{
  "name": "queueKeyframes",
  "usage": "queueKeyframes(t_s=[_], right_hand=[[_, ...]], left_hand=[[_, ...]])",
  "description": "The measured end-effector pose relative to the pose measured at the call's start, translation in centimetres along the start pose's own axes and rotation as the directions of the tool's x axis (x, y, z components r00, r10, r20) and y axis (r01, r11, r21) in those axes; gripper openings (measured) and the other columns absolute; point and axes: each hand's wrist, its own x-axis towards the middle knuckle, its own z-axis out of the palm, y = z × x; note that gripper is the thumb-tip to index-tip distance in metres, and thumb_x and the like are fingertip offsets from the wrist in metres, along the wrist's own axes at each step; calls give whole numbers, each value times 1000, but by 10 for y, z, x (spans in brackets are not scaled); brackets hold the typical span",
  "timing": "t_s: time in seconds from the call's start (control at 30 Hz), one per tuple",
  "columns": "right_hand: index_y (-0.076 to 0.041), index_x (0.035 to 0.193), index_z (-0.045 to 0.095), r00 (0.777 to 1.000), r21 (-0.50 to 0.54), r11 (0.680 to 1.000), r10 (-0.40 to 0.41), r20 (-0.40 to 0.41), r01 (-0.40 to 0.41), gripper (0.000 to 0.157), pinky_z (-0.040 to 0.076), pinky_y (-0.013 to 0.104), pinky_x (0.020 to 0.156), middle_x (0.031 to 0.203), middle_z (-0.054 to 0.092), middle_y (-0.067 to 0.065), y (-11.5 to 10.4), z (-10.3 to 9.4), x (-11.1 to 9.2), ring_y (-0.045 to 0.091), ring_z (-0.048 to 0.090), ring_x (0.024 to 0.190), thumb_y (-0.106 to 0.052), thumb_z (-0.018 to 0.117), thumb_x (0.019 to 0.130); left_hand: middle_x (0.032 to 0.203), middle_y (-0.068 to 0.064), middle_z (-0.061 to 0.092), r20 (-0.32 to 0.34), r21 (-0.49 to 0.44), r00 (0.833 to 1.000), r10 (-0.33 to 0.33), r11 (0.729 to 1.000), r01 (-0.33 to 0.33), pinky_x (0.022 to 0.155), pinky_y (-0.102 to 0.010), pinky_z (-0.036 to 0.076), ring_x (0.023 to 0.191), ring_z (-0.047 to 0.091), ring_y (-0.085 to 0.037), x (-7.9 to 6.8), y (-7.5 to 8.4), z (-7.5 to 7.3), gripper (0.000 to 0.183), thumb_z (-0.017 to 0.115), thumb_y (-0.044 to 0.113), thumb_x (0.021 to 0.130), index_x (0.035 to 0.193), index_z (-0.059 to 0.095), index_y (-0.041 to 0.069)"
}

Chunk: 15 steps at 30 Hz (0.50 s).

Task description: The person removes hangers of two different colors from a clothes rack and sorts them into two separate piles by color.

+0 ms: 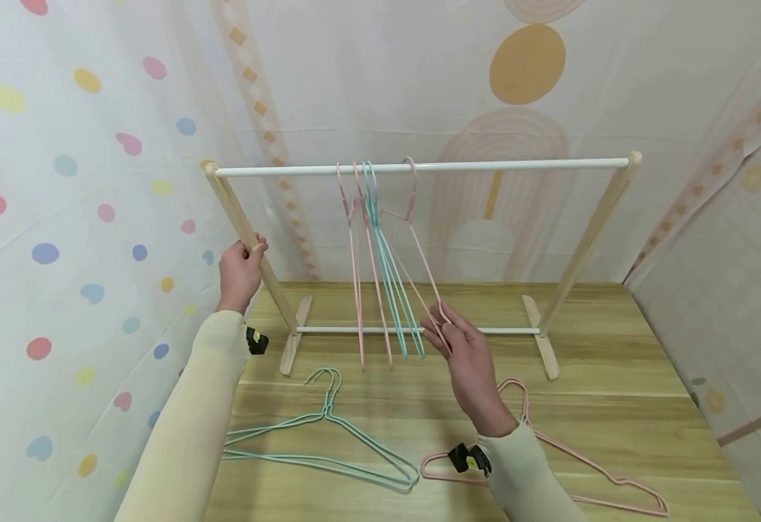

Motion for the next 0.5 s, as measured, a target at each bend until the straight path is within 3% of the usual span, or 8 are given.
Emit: queueKeyframes(t_s=[0.27,0.5], right_hand=[[9,148,27,997,42,997,-72,39,70,54,40,38,99,139,50,15,-7,-17,-8,34,51,123,-19,45,105],[12,147,24,988,95,988,-130,79,122,55,40,39,98,135,55,15,-11,-37,-16,35,53,121,-18,43,105]], left_hand=[[114,-15,66,5,4,1000,-6,1000,6,78,-42,48,91,57,-27,0,-2,1,34,54,30,102,121,65,4],[106,-18,64,6,21,1000,-18,1000,18,72,-39,45,82,52,-26,1,-2,0,36,53,33,102,121,65,5]])
